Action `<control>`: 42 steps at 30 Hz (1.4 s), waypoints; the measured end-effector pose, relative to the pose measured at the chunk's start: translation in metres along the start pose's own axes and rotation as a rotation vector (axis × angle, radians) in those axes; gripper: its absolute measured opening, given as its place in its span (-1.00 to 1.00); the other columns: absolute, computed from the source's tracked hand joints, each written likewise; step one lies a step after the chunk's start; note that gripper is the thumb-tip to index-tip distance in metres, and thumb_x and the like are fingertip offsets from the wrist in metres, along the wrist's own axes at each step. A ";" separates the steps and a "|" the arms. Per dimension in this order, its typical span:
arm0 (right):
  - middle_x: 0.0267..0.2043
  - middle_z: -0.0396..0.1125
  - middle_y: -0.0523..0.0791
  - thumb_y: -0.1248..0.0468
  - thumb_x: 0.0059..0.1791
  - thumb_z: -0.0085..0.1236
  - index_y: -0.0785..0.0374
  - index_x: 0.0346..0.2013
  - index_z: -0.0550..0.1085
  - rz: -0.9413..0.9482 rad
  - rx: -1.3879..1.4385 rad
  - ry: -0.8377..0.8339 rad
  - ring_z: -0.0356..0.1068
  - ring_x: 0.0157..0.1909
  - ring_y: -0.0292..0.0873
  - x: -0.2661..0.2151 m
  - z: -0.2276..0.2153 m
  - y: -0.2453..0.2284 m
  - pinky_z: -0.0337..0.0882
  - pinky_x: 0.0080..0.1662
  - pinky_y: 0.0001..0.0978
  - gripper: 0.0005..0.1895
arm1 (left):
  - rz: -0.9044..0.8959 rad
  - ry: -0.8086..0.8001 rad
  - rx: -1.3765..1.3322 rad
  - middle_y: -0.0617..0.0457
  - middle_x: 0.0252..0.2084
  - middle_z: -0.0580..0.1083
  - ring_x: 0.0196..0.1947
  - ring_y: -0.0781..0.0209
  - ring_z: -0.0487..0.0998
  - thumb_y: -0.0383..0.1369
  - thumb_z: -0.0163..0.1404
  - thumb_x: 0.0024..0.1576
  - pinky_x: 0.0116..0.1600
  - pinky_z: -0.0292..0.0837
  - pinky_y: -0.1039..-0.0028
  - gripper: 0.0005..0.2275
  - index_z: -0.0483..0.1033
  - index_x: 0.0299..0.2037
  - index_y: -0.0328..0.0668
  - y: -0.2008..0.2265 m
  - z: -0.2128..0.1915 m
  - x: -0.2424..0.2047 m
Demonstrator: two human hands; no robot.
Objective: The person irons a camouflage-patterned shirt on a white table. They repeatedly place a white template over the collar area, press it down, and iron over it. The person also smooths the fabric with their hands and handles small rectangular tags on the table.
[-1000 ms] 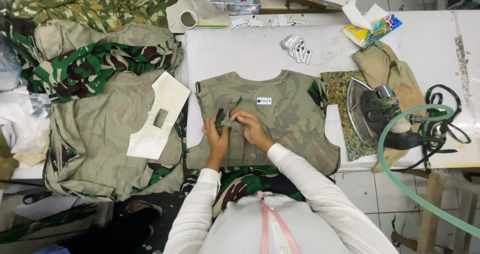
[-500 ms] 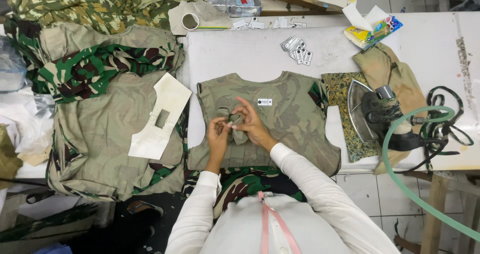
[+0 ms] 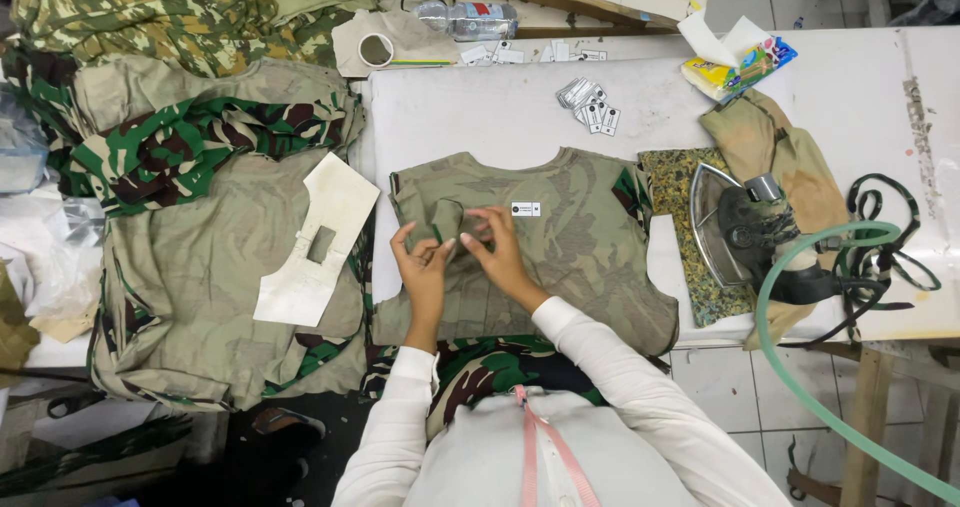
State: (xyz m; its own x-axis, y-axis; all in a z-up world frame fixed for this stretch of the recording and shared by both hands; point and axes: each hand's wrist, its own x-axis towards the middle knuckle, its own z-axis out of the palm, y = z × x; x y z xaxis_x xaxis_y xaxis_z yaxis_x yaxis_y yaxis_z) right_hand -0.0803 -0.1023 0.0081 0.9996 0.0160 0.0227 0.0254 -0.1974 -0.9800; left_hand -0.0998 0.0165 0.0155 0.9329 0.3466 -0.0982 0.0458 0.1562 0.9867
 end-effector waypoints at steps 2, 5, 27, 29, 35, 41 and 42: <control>-0.16 0.14 -0.06 0.14 -0.13 0.13 0.22 -0.08 0.33 0.034 0.085 -0.059 0.25 -0.12 -0.11 0.001 0.002 0.019 0.30 -0.09 -0.32 -0.61 | -0.023 -0.020 -0.005 0.19 -0.52 0.29 -0.49 0.48 0.36 -0.61 0.06 -0.08 -0.28 0.39 0.67 -0.50 0.09 0.02 -0.09 -0.011 -0.003 0.004; -0.32 0.28 -0.09 0.18 -0.18 0.20 0.25 -0.22 0.39 0.090 0.195 -0.141 0.32 -0.22 -0.21 0.001 0.005 0.038 0.35 -0.16 -0.43 -0.68 | -0.026 -0.050 0.039 0.19 -0.55 0.25 -0.53 0.50 0.34 -0.63 0.08 -0.12 -0.33 0.40 0.72 -0.47 0.11 0.01 -0.12 -0.023 -0.005 0.007; -0.29 0.30 -0.12 0.26 0.02 -0.28 0.17 -0.09 0.13 0.101 0.601 0.064 0.36 -0.39 -0.32 0.000 0.013 0.041 0.43 -0.40 -0.58 -0.82 | 0.504 -0.316 0.469 -0.12 -0.04 0.21 -0.06 0.00 0.31 -0.18 0.07 -0.09 0.12 0.09 0.20 -0.45 0.16 0.04 -0.28 0.017 -0.016 0.005; -0.30 0.31 -0.07 0.25 -0.01 -0.23 0.22 -0.11 0.17 0.110 0.702 0.006 0.38 -0.37 -0.25 -0.007 0.014 0.029 0.45 -0.38 -0.49 -0.80 | 0.370 -0.332 0.455 -0.21 -0.04 0.23 -0.02 -0.12 0.30 -0.31 0.07 -0.06 0.13 0.11 0.12 -0.44 0.07 0.10 -0.32 0.015 -0.006 -0.012; -0.03 0.20 0.04 0.56 -0.31 -0.28 0.28 -0.03 0.25 -0.227 0.232 -0.011 0.17 0.00 0.00 0.010 -0.019 0.033 0.16 0.00 -0.16 -0.45 | 0.092 -0.411 0.306 -0.19 -0.10 0.36 0.00 -0.02 0.33 -0.66 -0.22 0.03 0.12 0.19 0.18 -0.72 0.33 -0.04 -0.36 -0.049 -0.023 -0.037; 0.23 0.03 -0.14 0.28 -0.24 0.02 0.03 -0.35 0.42 -0.573 -0.454 -0.598 -0.16 0.28 0.09 -0.013 -0.034 -0.002 -0.25 0.17 0.12 -0.81 | -0.093 -0.556 0.008 -0.14 -0.05 0.34 -0.01 0.10 0.27 -0.59 -0.22 0.06 0.14 0.12 0.15 -0.76 0.36 -0.08 -0.37 -0.093 -0.038 -0.060; 0.23 0.04 -0.18 0.12 -0.16 0.00 0.04 -0.49 0.40 -0.599 -0.541 -0.589 -0.16 0.30 0.03 -0.016 -0.038 -0.016 -0.32 0.18 0.15 -0.89 | -0.127 -0.589 -0.004 -0.06 -0.04 0.35 -0.01 0.18 0.26 -0.59 -0.19 0.04 0.14 0.12 0.18 -0.76 0.38 -0.09 -0.32 -0.101 -0.042 -0.064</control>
State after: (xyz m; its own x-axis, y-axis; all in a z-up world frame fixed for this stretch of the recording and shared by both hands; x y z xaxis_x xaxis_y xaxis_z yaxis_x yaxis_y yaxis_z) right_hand -0.0962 -0.1368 0.0315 0.6591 0.7134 0.2382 0.6714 -0.4154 -0.6137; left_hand -0.1789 0.0176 -0.0831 0.9612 -0.2457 -0.1251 0.1691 0.1669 0.9714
